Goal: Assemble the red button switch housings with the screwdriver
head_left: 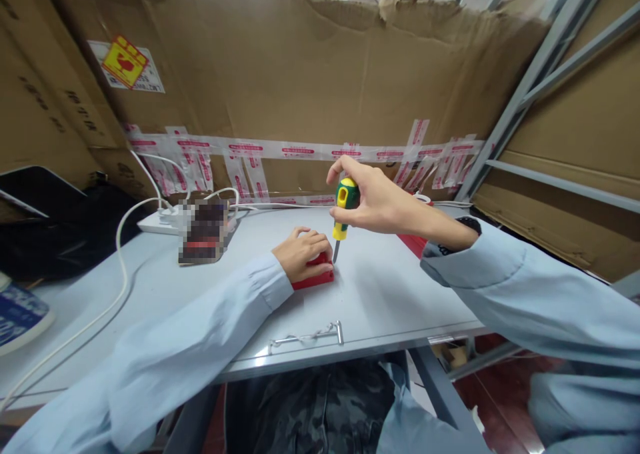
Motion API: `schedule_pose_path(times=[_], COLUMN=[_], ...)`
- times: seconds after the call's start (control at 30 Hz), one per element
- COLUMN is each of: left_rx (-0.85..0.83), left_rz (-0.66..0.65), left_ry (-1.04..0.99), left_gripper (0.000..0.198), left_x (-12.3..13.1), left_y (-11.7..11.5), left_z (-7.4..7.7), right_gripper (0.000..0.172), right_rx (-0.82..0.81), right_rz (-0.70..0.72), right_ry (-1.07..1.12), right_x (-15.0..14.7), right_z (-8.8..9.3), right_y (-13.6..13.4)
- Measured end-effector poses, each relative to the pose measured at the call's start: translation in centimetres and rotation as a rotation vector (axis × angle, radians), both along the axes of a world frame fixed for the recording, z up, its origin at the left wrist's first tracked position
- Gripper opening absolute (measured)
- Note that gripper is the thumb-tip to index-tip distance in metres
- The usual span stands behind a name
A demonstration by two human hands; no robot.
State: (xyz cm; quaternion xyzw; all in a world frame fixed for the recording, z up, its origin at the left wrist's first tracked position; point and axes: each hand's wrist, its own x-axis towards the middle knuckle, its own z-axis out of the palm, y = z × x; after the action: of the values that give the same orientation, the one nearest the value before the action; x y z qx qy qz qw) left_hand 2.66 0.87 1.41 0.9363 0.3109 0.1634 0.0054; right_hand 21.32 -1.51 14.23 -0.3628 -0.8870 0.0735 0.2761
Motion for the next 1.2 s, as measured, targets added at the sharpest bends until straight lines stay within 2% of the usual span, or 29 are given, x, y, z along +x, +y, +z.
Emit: schedule_pose_path(times=[0.2,0.53,0.6,0.7,0.73,0.8,0.87,0.93,1.0,1.1,1.2], left_rx=[-0.089,0.043,0.035,-0.046,-0.075,-0.092,-0.054,-0.026,-0.039,-0.057,-0.05], left_rz=[-0.104,0.0,0.017,-0.031,-0.044,-0.035,0.04,0.146,0.21,0.195,0.194], left_ry=[-0.069,0.038,0.047,-0.016,-0.047,-0.101,-0.1,-0.033,0.056,0.12,0.131], left_gripper=[0.015,0.016,0.016,0.011,0.013,0.03,0.049,0.06,0.055,0.038,0.034], left_x=[-0.5,0.2,0.2,-0.2,-0.4,-0.8,-1.2,-1.3,-1.3,-1.1,-0.9], left_y=[0.0,0.6,0.6,0.4,0.2,0.0,-0.1,0.0,0.1,0.2,0.1], left_z=[0.5,-0.5,-0.5,-0.1,0.0,0.2,0.2,0.0,-0.1,-0.1,0.1], right_gripper=[0.033,0.034,0.034,0.034,0.034,0.034,0.033,0.032,0.031,0.032,0.032], right_rx=[0.008,0.009,0.005,-0.002,-0.002,-0.005,-0.011,-0.022,-0.03,-0.051,-0.069], right_rz=[0.0,-0.017,-0.012,-0.014,-0.014,-0.009,0.001,0.019,0.038,0.057,0.068], right_ry=[0.009,0.007,0.01,0.013,0.016,0.024,0.037,0.056,0.077,0.097,0.11], right_x=[0.3,0.4,0.4,0.5,0.5,0.4,0.2,-0.1,-0.4,-0.6,-0.7], right_z=[-0.2,-0.2,-0.2,-0.2,-0.2,-0.4,-0.7,-1.0,-1.3,-1.6,-1.7], right_y=[0.3,0.3,0.4,0.4,0.4,0.5,0.6,0.7,0.8,0.9,0.9])
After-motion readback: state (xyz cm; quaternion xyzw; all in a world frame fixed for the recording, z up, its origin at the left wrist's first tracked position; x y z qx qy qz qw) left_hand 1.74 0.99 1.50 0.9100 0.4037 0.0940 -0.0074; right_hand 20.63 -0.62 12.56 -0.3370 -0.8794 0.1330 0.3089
